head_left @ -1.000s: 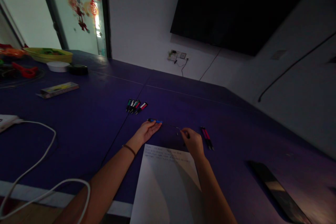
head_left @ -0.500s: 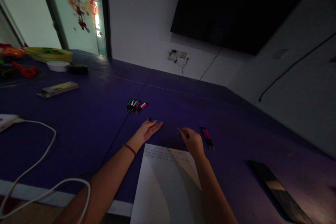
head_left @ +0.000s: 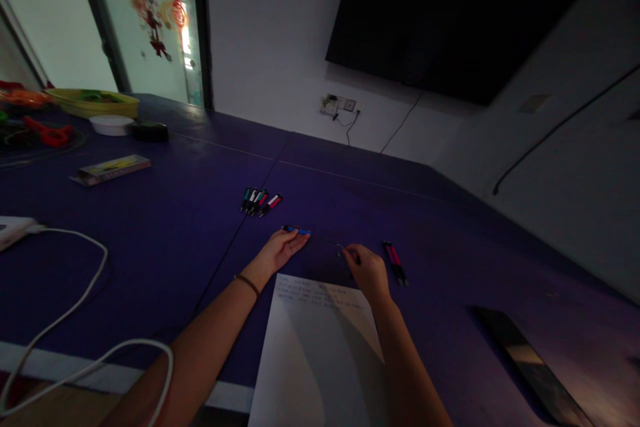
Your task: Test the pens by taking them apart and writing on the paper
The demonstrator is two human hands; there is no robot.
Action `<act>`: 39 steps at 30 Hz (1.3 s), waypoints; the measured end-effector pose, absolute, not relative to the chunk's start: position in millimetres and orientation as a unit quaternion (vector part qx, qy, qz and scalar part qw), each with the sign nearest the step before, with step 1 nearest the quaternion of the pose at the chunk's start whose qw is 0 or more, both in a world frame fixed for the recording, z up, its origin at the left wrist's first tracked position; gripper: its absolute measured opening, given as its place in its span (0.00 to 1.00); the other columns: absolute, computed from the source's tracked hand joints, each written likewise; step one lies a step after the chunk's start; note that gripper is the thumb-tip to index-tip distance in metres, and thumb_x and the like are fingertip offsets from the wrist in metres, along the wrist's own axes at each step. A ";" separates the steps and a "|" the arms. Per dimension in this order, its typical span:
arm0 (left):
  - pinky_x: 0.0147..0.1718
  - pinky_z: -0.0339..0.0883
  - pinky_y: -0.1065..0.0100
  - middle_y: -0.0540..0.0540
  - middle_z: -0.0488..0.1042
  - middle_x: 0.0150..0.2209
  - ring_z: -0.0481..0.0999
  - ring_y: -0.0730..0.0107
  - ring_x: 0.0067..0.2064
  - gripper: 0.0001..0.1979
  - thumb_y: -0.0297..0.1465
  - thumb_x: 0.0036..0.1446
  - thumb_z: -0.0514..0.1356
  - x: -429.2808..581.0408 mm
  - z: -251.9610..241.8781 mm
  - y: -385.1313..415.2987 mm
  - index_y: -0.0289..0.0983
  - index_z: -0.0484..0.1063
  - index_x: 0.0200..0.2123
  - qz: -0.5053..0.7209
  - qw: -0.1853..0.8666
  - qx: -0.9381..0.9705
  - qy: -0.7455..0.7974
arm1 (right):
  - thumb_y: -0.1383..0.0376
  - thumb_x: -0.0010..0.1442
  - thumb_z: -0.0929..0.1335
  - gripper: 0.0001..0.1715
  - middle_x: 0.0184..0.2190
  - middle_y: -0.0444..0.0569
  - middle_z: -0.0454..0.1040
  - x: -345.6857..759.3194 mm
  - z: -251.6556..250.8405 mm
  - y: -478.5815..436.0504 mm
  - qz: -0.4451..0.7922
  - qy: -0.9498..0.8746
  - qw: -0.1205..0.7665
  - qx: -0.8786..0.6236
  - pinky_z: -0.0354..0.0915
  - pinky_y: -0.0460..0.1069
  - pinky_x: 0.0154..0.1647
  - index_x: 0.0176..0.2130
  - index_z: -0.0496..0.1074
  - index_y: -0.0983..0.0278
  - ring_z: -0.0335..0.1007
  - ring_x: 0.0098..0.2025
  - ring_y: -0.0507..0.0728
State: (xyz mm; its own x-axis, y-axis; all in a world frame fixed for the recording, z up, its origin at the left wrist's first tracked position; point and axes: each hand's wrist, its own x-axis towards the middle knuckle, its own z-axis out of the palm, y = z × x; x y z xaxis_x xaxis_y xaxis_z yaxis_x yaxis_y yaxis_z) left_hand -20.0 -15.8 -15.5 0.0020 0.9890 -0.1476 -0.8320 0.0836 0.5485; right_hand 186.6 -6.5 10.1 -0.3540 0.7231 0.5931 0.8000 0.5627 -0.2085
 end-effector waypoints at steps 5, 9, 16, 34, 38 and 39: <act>0.43 0.65 0.66 0.41 0.74 0.26 0.74 0.67 0.34 0.05 0.18 0.49 0.54 -20.8 -15.0 -16.3 0.29 0.67 0.26 0.657 0.693 0.156 0.252 | 0.60 0.56 0.59 0.15 0.21 0.47 0.70 186.9 9.2 -6.6 -0.063 -0.818 0.331 -0.467 0.56 0.46 0.25 0.28 0.68 0.65 0.64 0.22 0.52; 0.44 0.64 0.65 0.41 0.74 0.26 0.74 0.67 0.35 0.05 0.18 0.49 0.53 -20.9 -17.0 -15.1 0.29 0.67 0.26 0.654 0.694 0.159 0.254 | 0.60 0.56 0.58 0.15 0.21 0.47 0.70 186.9 9.4 -6.9 -0.065 -0.822 0.328 -0.461 0.55 0.45 0.25 0.28 0.68 0.65 0.63 0.21 0.52; 0.43 0.65 0.66 0.41 0.74 0.27 0.74 0.66 0.36 0.04 0.18 0.49 0.54 -20.4 -18.9 -14.5 0.29 0.67 0.27 0.654 0.695 0.167 0.249 | 0.61 0.55 0.59 0.13 0.21 0.47 0.70 186.2 10.8 -8.2 -0.076 -0.824 0.316 -0.465 0.55 0.45 0.25 0.29 0.68 0.66 0.64 0.22 0.52; 0.42 0.65 0.64 0.39 0.74 0.31 0.74 0.66 0.34 0.03 0.22 0.47 0.58 -12.9 -11.3 -24.0 0.30 0.68 0.30 0.584 0.701 0.276 0.302 | 0.66 0.55 0.59 0.11 0.25 0.48 0.72 176.8 12.2 -14.1 -0.105 -0.861 0.179 -0.464 0.52 0.45 0.24 0.27 0.68 0.64 0.66 0.26 0.52; 0.42 0.65 0.63 0.40 0.74 0.30 0.74 0.64 0.34 0.04 0.23 0.47 0.58 -9.8 -11.3 -26.1 0.30 0.67 0.30 0.565 0.709 0.295 0.303 | 0.66 0.55 0.59 0.11 0.23 0.48 0.72 172.9 11.5 -16.1 -0.093 -0.868 0.178 -0.454 0.52 0.45 0.23 0.26 0.68 0.64 0.66 0.25 0.52; 0.42 0.65 0.62 0.40 0.74 0.29 0.74 0.64 0.34 0.04 0.23 0.47 0.58 -9.6 -11.4 -26.0 0.30 0.67 0.29 0.570 0.709 0.286 0.302 | 0.65 0.55 0.60 0.11 0.23 0.48 0.72 172.4 11.2 -16.4 -0.080 -0.868 0.196 -0.450 0.53 0.45 0.23 0.27 0.68 0.64 0.66 0.25 0.52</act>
